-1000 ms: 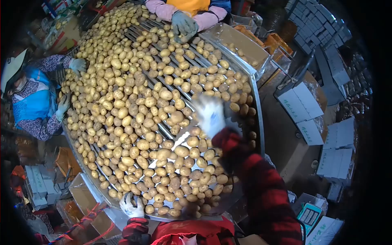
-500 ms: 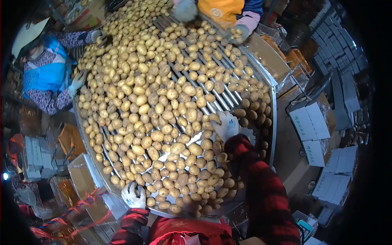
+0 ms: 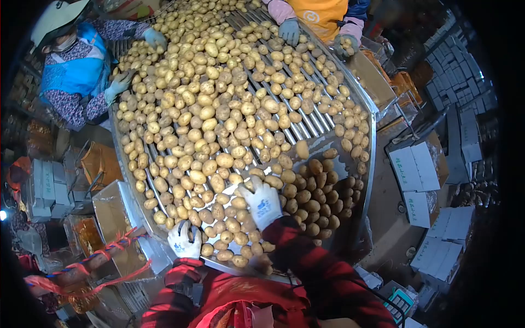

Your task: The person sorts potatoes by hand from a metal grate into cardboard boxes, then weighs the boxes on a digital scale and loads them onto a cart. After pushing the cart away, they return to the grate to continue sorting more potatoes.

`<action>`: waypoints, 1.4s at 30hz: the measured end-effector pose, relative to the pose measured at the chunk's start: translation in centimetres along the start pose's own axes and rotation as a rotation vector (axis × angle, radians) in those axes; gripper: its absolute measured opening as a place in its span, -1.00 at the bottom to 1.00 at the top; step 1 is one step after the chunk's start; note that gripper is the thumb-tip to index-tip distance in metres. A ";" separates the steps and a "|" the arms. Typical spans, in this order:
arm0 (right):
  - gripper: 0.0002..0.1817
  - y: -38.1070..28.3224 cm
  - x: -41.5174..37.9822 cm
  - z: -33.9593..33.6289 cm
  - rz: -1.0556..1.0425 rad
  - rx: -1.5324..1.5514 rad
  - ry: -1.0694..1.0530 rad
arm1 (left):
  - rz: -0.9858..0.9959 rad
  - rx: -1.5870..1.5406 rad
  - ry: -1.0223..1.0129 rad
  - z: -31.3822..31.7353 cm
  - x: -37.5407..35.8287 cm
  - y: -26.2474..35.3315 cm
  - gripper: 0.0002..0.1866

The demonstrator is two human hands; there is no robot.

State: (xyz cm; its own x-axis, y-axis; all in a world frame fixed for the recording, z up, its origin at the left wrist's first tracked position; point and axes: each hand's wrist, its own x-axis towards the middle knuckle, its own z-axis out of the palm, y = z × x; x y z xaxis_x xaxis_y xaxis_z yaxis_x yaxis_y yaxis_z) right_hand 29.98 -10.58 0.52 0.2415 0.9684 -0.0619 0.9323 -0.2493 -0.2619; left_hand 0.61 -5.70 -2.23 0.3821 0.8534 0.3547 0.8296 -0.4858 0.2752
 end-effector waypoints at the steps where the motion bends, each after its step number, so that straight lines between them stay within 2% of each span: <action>1: -0.47 0.6 -0.5 0.0 -0.047 -0.019 0.010 | -0.013 -0.003 0.002 0.0 0.0 0.0 -0.64; 3: -0.41 1.2 -0.7 -0.2 -0.065 0.014 0.120 | -0.011 -0.012 0.006 0.0 0.0 -0.1 -0.65; 5: -0.37 1.1 0.6 -0.1 0.024 -0.126 0.048 | 0.000 -0.040 0.028 -0.2 0.0 -0.1 -0.66; 6: -0.37 1.5 2.0 0.8 0.025 -0.199 0.079 | -0.028 -0.069 0.001 -0.5 0.1 0.0 -0.68; 9: -0.33 0.6 3.3 -2.0 0.232 0.306 0.018 | -0.074 -0.162 -0.045 -0.7 0.1 -0.8 -0.69; 11: -0.25 -0.7 1.7 -3.6 0.251 0.478 0.168 | -0.033 -0.195 -0.030 -0.9 0.2 -2.5 -0.71; 13: -0.23 -3.0 -0.1 -4.2 0.298 0.697 0.206 | -0.598 -1.191 -0.271 -1.1 -0.7 -4.0 -0.69; 14: -0.23 -4.7 -1.1 -4.9 0.329 0.806 0.123 | -0.878 -1.647 -0.436 -4.8 0.4 -2.4 -0.51; 15: -0.23 -6.7 -1.9 -5.1 0.357 0.917 0.038 | -0.911 -1.912 -0.647 -3.3 -0.3 -3.9 -0.39; 16: -0.24 -8.6 -2.3 -5.1 0.282 0.929 -0.033 | -0.975 -1.878 -0.754 -6.3 0.9 -1.6 -0.37; 17: -0.25 -10.7 -3.4 -5.2 0.163 0.784 -0.091 | -1.034 -1.838 -0.863 -9.4 2.4 0.7 -0.34; 18: -0.27 -12.4 -4.0 -5.3 0.045 0.747 -0.206 | -1.030 -1.842 -0.857 -8.2 1.7 0.1 -0.34; 19: -0.30 -13.4 -4.1 -5.4 -0.070 0.707 -0.319 | -1.021 -1.983 -0.931 -6.3 0.6 -0.5 -0.35; 20: -0.30 -13.4 -3.6 -5.5 -0.072 0.705 -0.317 | -1.008 -2.124 -1.008 -4.6 -0.5 -1.2 -0.35; 22: -0.39 -12.0 -1.5 -5.8 -0.055 0.628 -0.143 | -1.000 -2.191 -1.000 -4.5 -1.6 -1.4 -0.35; 23: -0.48 -10.4 0.4 -5.1 -0.112 0.433 0.041 | -0.996 -2.250 -1.000 -4.5 -2.2 -1.5 -0.35; 24: -0.47 -9.2 2.4 -4.5 -0.107 0.371 0.188 | -0.992 -2.305 -0.995 -4.6 -2.7 -1.5 -0.36; 25: -0.45 -7.9 5.1 -3.5 -0.088 0.161 0.194 | -0.984 -2.358 -0.985 -4.7 -2.8 -1.5 -0.36; 26: -0.37 -6.5 7.7 -2.4 -0.040 -0.033 0.046 | -0.975 -2.409 -0.973 -4.5 -2.7 -1.6 -0.36; 27: -0.35 -3.0 11.6 3.0 -0.044 -0.210 -0.113 | -0.971 -2.458 -0.958 -4.4 -2.7 -1.7 -0.35; 28: -0.40 -3.6 13.4 2.0 0.028 -0.199 -0.184 | -1.009 -2.386 -0.986 -4.4 -2.6 -1.6 -0.35; 29: -0.47 -4.5 14.4 1.4 0.059 -0.277 -0.144 | -1.046 -2.315 -1.014 -4.3 -2.6 -1.5 -0.35; 31: -0.53 -3.8 15.9 1.2 0.010 -0.153 -0.199 | -0.944 -2.578 -0.937 -5.3 -3.7 -0.3 -0.34; 32: -0.42 -2.8 15.5 0.9 0.048 -0.091 -0.244 | -1.055 -2.492 -0.919 -5.3 -4.3 -0.5 -0.34; 33: -0.29 -1.6 15.7 -0.2 0.080 -0.038 -0.272 | -1.031 -2.494 -0.919 -4.9 -4.2 -0.5 -0.34; 34: -0.52 0.0 15.4 0.5 0.014 0.105 -0.156 | -1.044 -2.656 -0.963 -4.8 -3.9 -0.1 -0.35; 35: -0.58 0.0 14.8 -0.7 0.088 0.123 -0.160 | -1.057 -2.821 -1.008 -5.2 -3.2 0.6 -0.36; 36: -0.61 0.0 14.4 -1.7 0.132 0.186 -0.205 | -0.952 -2.770 -0.902 -6.0 -3.0 1.2 -0.36; 37: -0.63 0.0 13.6 -2.6 0.185 0.248 -0.251 | -0.957 -2.775 -0.908 -6.3 -3.4 1.4 -0.36; 38: -0.63 0.4 12.7 -1.8 0.188 0.188 -0.190 | -1.146 -2.702 -0.810 -6.4 -3.7 1.6 -0.37; 39: -0.55 0.7 11.6 -0.8 0.063 0.094 -0.058 | -1.323 -2.615 -0.709 -6.5 -3.9 1.8 -0.38; 40: -0.50 0.0 10.7 -0.9 0.037 0.068 -0.004 | -1.203 -2.840 -0.934 -5.6 -3.6 1.3 -0.38; 41: -0.45 -0.8 10.4 -1.0 0.010 0.046 0.054 | -1.191 -2.838 -0.947 -5.1 -4.0 1.3 -0.38; 42: -0.36 -1.3 10.9 -0.7 -0.039 -0.082 0.019 | -1.207 -2.757 -0.938 -5.3 -3.8 1.8 -0.36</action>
State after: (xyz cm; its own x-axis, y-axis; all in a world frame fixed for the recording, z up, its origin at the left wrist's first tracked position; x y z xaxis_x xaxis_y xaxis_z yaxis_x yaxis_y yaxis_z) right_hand 31.53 0.27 0.83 0.2085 0.9774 -0.0349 0.9599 -0.2114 -0.1841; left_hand -1.50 -10.84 1.63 0.9089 0.3234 -0.2634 -0.3890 0.8852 -0.2553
